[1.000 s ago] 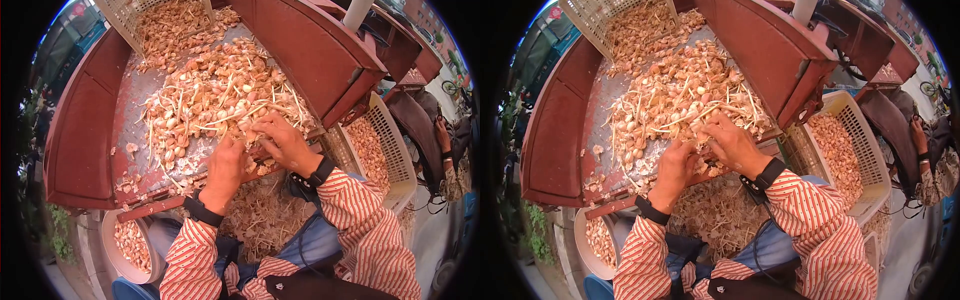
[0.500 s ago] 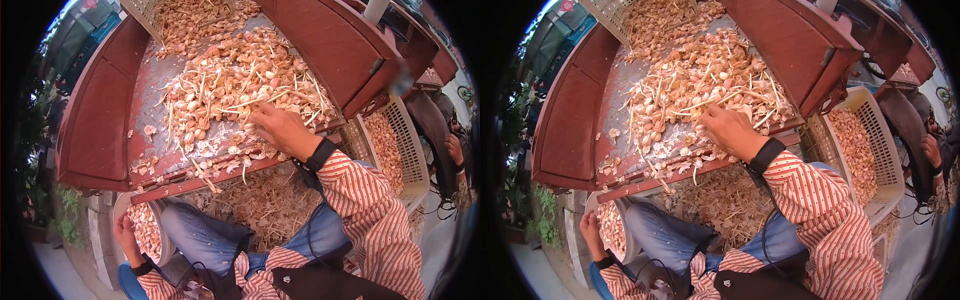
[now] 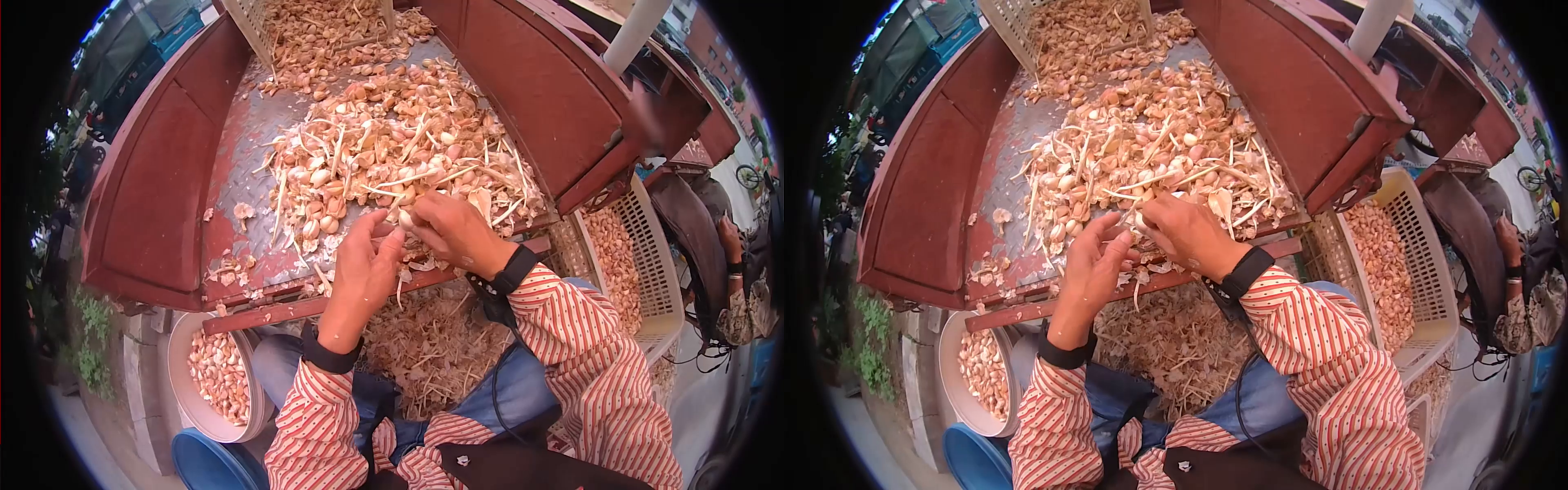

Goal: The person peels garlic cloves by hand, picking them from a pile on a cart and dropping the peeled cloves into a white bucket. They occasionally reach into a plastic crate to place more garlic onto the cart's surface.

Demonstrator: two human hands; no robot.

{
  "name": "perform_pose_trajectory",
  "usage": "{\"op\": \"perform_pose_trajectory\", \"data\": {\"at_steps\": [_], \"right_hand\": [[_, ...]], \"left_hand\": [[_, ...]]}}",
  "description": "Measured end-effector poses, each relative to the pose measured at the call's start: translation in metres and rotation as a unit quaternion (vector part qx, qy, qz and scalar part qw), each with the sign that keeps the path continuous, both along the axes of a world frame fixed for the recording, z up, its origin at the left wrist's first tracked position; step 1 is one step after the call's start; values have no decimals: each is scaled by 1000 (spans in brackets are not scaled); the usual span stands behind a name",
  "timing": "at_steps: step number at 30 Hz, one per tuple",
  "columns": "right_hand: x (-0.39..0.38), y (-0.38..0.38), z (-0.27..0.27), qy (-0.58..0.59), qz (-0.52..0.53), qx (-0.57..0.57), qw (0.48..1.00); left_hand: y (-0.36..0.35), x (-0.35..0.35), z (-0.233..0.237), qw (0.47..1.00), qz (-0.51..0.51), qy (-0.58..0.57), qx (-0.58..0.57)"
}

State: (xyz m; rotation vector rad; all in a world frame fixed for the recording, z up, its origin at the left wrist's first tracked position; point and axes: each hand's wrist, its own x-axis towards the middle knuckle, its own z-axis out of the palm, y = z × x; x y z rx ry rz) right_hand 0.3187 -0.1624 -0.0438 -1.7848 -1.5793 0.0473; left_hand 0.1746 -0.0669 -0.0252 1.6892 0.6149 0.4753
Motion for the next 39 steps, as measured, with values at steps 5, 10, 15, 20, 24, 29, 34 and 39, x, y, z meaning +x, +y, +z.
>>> {"op": "perform_pose_trajectory", "data": {"at_steps": [5,10,15,20,24,29,34,39], "right_hand": [[1,-2,3,125,36,75,989],[-2,-11,8,144,54,93,984],[-12,-5,-2,83,62,70,992],[-13,-16,17,86,127,83,985],[-16,-17,28,158,143,85,973],[-12,-11,6,431,191,13,882],[-19,-12,25,545,137,-70,824],[-21,-8,17,544,155,-95,819]], "left_hand": [[7,19,-10,954,-36,-80,-287],[2,14,-8,972,-7,-103,-209],[-3,11,5,998,-23,-52,-34],[-18,-5,6,992,7,-112,-56],[-24,-19,16,994,-6,-97,-57],[-27,-22,17,970,-31,-160,-183],[-14,-24,9,906,7,-225,-359],[-13,-32,-3,907,13,-208,-366]]}}
